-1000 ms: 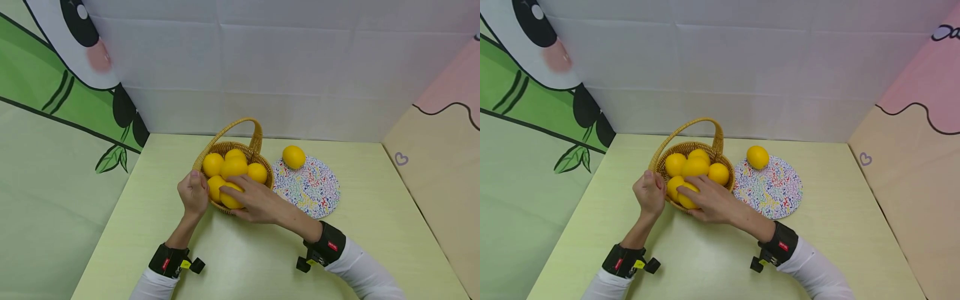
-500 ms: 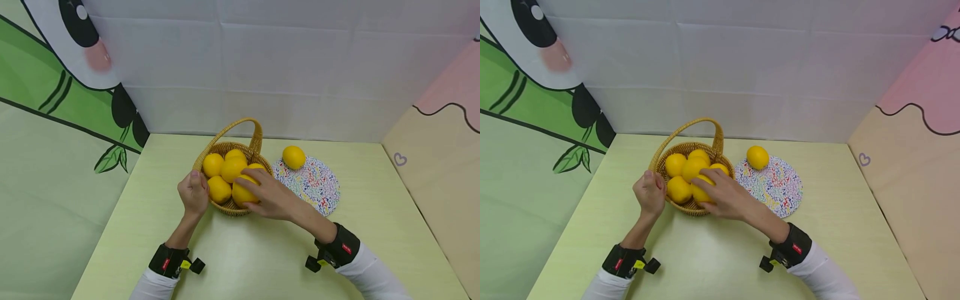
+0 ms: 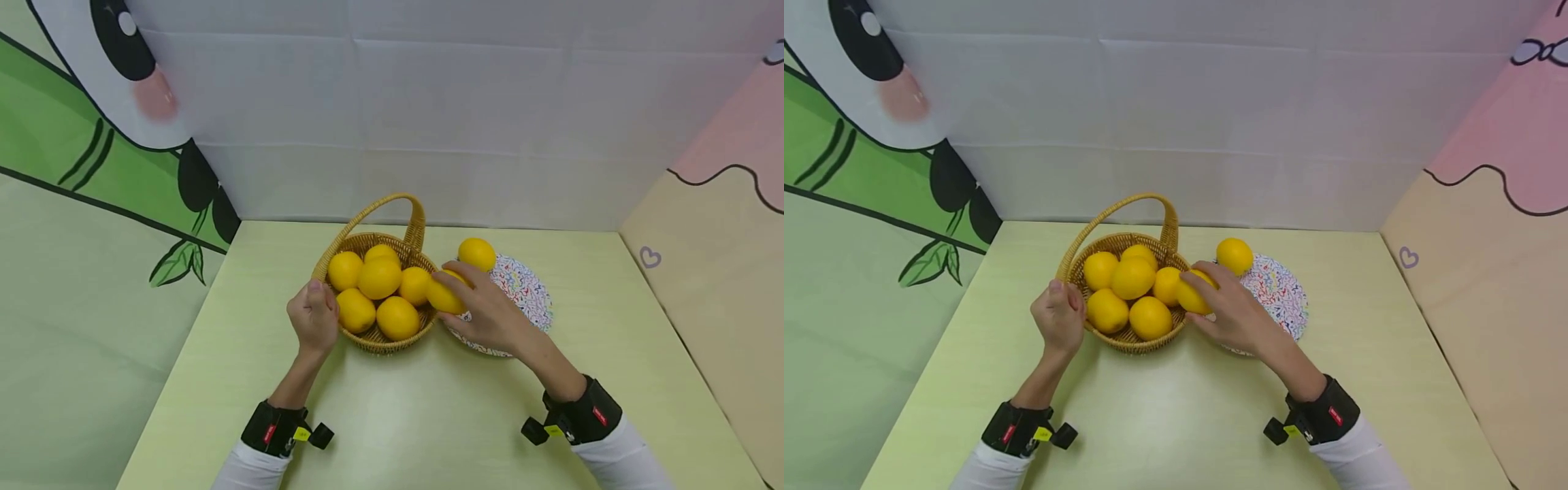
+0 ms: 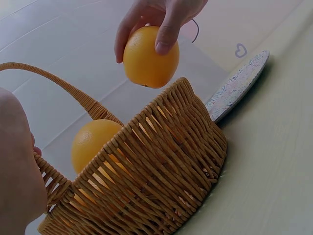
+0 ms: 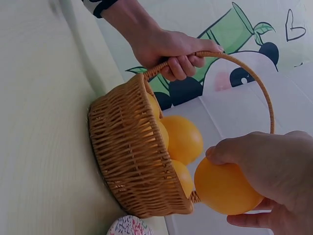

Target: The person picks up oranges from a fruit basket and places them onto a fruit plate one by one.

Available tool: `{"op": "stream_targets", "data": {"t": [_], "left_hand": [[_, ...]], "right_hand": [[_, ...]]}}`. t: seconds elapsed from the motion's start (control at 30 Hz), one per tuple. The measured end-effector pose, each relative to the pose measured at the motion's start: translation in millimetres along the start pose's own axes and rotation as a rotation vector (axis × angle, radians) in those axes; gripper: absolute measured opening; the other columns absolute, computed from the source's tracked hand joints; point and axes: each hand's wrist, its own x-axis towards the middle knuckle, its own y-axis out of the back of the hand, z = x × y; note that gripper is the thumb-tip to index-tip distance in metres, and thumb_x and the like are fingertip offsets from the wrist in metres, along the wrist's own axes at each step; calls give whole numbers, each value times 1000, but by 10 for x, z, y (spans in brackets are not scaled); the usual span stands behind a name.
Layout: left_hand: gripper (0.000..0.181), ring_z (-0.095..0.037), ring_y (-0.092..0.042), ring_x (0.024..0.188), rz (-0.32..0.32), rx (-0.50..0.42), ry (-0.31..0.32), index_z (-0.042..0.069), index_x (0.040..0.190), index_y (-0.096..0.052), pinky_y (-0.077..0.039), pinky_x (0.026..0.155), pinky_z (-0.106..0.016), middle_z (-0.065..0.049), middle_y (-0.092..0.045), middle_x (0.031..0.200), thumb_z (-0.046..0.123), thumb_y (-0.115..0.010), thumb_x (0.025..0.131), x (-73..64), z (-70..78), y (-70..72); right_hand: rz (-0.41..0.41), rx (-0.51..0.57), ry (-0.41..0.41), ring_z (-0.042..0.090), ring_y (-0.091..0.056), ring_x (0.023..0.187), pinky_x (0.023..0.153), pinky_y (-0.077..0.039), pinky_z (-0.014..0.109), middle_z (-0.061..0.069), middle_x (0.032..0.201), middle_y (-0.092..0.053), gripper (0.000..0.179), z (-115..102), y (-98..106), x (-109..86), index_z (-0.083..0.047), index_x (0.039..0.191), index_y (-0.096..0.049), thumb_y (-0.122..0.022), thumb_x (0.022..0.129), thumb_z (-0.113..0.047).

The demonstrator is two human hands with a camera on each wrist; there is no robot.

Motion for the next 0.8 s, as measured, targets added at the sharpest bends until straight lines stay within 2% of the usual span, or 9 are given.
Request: {"op": "stream_targets", "data": {"t": [0.13,0.3,0.43,0.6,0.8], "left_hand": [[60,-4,-34,40,0,-3,-1,-3,63,-42,-26,35,-20,7,-39,52,24,-42,116,-2,-8,2],[62,-4,-33,40,-3,-1,-11,-2,63,-42,-26,35,-21,3,-38,51,26,-43,117,-1,-14,2],[61,-4,-34,39,0,-2,-10,-2,63,-43,-27,35,-20,7,-39,51,27,-43,117,0,-9,4],[62,-4,-34,40,2,-8,-1,-3,63,-43,-28,35,-20,12,-40,53,27,-43,117,-3,-7,3],[63,-4,-34,39,0,-10,-2,-2,63,-43,-28,35,-20,9,-40,52,28,-43,118,-1,-15,-1]], "right_hand": [[27,-9,-31,45,-64,136,109,-62,60,24,155,-62,70,137,33,-105,-9,151,-65,-96,89,-19],[57,-13,-82,46,-64,134,107,-62,62,25,153,-62,70,291,66,-241,-8,150,-65,-97,88,-17],[73,-15,-121,47,-64,133,106,-63,63,26,150,-63,68,393,101,-338,-6,148,-66,-96,87,-12],[61,-12,-190,49,-62,134,105,-64,66,27,152,-61,69,500,150,-447,-4,149,-65,-95,87,-8],[26,-1,-286,50,-59,136,108,-61,69,28,155,-59,68,639,194,-540,-2,152,-63,-92,91,-8]]}}
